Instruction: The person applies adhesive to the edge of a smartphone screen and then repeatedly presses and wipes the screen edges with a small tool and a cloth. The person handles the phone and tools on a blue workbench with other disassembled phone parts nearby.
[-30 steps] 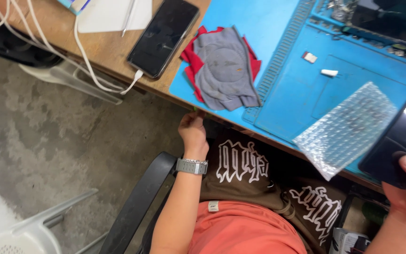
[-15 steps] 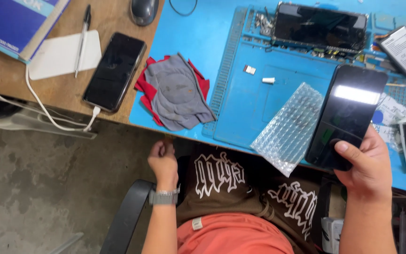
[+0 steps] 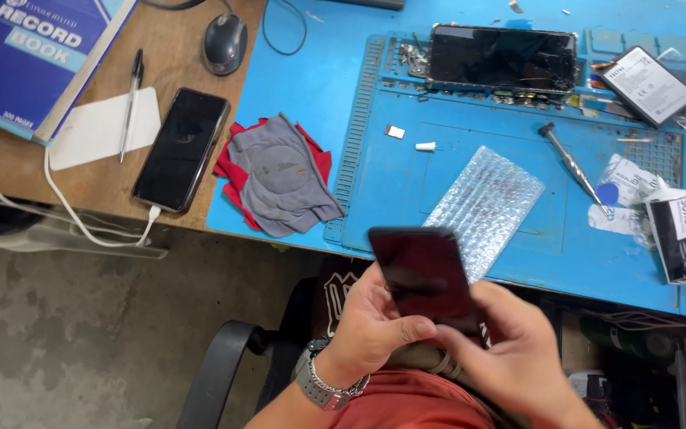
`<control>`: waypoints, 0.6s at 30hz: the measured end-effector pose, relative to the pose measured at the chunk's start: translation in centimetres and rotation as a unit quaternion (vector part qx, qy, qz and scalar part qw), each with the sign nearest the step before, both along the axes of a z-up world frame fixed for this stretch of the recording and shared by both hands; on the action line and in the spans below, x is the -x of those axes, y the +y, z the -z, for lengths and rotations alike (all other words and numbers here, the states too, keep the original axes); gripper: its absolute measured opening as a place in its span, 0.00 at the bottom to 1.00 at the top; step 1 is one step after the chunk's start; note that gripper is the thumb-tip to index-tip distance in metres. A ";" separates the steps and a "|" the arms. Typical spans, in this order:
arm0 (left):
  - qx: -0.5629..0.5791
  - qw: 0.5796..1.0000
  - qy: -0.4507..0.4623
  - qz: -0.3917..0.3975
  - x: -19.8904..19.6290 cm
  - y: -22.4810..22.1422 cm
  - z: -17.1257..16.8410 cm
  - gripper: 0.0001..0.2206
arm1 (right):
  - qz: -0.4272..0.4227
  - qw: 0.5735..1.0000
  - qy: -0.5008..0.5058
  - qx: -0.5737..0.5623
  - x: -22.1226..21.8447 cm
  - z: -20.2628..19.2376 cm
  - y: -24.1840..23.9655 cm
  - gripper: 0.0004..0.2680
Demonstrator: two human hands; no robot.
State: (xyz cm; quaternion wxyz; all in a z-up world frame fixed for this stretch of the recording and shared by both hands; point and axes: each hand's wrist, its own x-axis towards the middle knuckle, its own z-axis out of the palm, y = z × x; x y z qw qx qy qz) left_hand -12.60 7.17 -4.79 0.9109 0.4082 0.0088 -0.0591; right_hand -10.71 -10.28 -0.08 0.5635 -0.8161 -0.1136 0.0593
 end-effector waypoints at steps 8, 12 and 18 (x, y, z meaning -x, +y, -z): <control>0.126 0.990 0.041 0.058 0.4 -0.3 5.4 0.35 | 0.069 0.996 0.063 -0.014 2.5 1.0 -1.7 0.25; 0.234 0.965 -0.038 0.112 1.2 -0.4 7.7 0.39 | 0.146 0.969 0.135 -0.144 0.1 1.1 -2.1 0.14; 0.196 0.958 -0.113 0.175 0.1 -0.7 4.9 0.32 | 0.019 0.925 0.176 -0.337 -1.2 4.1 -0.9 0.10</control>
